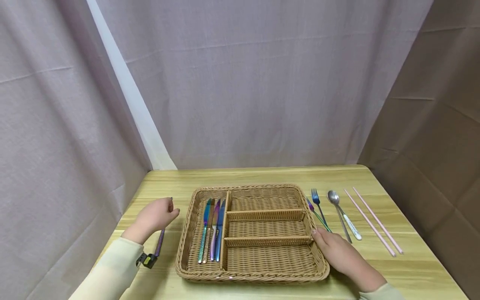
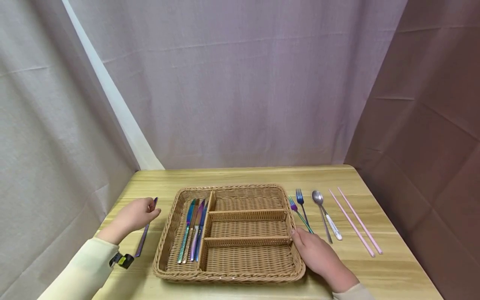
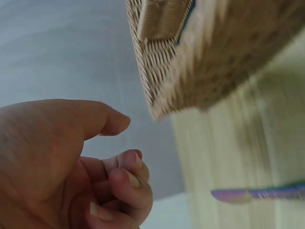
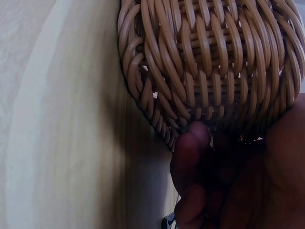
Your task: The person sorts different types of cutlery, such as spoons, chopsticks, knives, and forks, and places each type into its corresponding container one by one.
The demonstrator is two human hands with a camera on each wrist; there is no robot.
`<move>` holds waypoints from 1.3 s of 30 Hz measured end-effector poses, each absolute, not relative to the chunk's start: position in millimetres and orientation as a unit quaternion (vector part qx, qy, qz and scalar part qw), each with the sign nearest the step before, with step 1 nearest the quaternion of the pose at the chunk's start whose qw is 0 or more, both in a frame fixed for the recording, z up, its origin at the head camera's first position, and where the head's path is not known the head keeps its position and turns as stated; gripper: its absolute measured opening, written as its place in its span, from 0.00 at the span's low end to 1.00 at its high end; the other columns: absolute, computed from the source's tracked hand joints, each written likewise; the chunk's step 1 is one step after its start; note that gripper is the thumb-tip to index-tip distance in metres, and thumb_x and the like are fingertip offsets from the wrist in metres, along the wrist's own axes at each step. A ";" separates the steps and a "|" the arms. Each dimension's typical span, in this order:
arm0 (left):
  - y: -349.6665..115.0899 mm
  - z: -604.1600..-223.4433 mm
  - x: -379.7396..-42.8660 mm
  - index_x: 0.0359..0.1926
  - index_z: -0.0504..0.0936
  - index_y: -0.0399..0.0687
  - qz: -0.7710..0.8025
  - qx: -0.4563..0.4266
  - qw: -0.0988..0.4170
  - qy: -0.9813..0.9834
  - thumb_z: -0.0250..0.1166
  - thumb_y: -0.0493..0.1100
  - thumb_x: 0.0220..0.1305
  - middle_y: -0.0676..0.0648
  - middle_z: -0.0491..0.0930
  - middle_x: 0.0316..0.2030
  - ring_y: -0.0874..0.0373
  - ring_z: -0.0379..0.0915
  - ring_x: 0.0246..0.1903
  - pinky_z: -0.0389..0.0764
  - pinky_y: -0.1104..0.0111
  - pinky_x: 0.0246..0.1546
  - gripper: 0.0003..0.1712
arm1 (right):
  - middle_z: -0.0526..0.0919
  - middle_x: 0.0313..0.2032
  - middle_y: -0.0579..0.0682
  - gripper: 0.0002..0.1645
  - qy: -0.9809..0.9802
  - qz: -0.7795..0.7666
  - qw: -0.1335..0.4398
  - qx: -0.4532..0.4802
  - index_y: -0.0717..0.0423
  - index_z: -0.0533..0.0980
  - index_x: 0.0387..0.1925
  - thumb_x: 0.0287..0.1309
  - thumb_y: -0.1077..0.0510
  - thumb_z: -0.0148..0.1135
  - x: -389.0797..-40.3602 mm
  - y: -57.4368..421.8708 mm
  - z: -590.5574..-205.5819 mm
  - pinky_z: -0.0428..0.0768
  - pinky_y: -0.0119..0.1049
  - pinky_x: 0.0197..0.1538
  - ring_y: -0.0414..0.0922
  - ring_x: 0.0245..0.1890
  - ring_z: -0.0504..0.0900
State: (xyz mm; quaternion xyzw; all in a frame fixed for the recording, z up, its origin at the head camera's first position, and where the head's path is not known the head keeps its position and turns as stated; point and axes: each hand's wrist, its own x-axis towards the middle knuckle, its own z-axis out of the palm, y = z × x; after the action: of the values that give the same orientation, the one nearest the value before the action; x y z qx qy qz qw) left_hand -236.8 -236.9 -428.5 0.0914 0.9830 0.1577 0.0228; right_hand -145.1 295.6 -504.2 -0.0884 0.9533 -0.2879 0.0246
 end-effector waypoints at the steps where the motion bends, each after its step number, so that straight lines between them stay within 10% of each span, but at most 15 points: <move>1: -242.0 -430.4 -237.0 0.27 0.71 0.49 0.162 0.089 0.028 0.982 0.64 0.49 0.75 0.51 0.70 0.22 0.56 0.64 0.22 0.66 0.62 0.26 0.19 | 0.80 0.66 0.72 0.36 0.953 -0.289 0.025 -0.089 0.68 0.73 0.73 0.90 0.42 0.39 -145.0 295.5 -504.1 0.72 0.72 0.70 0.73 0.68 0.78; 12: -288.4 -459.0 -239.2 0.15 0.65 0.54 0.172 0.041 0.089 0.980 0.65 0.51 0.77 0.55 0.67 0.12 0.62 0.63 0.14 0.67 0.66 0.21 0.31 | 0.80 0.67 0.72 0.38 0.954 -0.287 0.023 -0.084 0.68 0.72 0.74 0.90 0.41 0.38 -144.2 295.3 -504.9 0.72 0.72 0.70 0.73 0.68 0.77; 18: -292.4 -468.6 -238.2 0.26 0.74 0.47 0.189 0.023 0.111 0.975 0.65 0.51 0.79 0.48 0.78 0.20 0.55 0.75 0.21 0.74 0.63 0.25 0.23 | 0.85 0.61 0.68 0.31 0.953 -0.293 0.017 -0.081 0.59 0.79 0.61 0.90 0.41 0.39 -145.5 296.5 -504.7 0.76 0.72 0.66 0.70 0.64 0.82; 26: -289.8 -490.8 -240.5 0.15 0.72 0.53 0.210 0.023 0.108 0.971 0.73 0.47 0.70 0.56 0.67 0.12 0.63 0.62 0.13 0.68 0.71 0.17 0.27 | 0.85 0.61 0.68 0.32 0.954 -0.287 0.018 -0.082 0.60 0.79 0.63 0.90 0.41 0.39 -146.7 295.3 -505.4 0.76 0.71 0.66 0.70 0.64 0.82; 39: -283.5 -498.5 -246.5 0.20 0.72 0.50 0.193 0.027 0.090 0.977 0.67 0.39 0.61 0.51 0.74 0.16 0.60 0.67 0.15 0.70 0.69 0.19 0.16 | 0.86 0.60 0.66 0.30 0.954 -0.291 0.022 -0.073 0.56 0.80 0.59 0.90 0.40 0.39 -145.1 295.6 -505.4 0.77 0.71 0.66 0.70 0.63 0.83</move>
State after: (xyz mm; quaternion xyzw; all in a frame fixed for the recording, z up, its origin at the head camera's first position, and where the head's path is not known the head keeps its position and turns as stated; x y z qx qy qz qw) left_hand -246.5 -283.5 -498.5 0.0273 0.9766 0.1934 0.0896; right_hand -145.1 295.6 -505.4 -0.0728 0.9538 -0.2907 0.0221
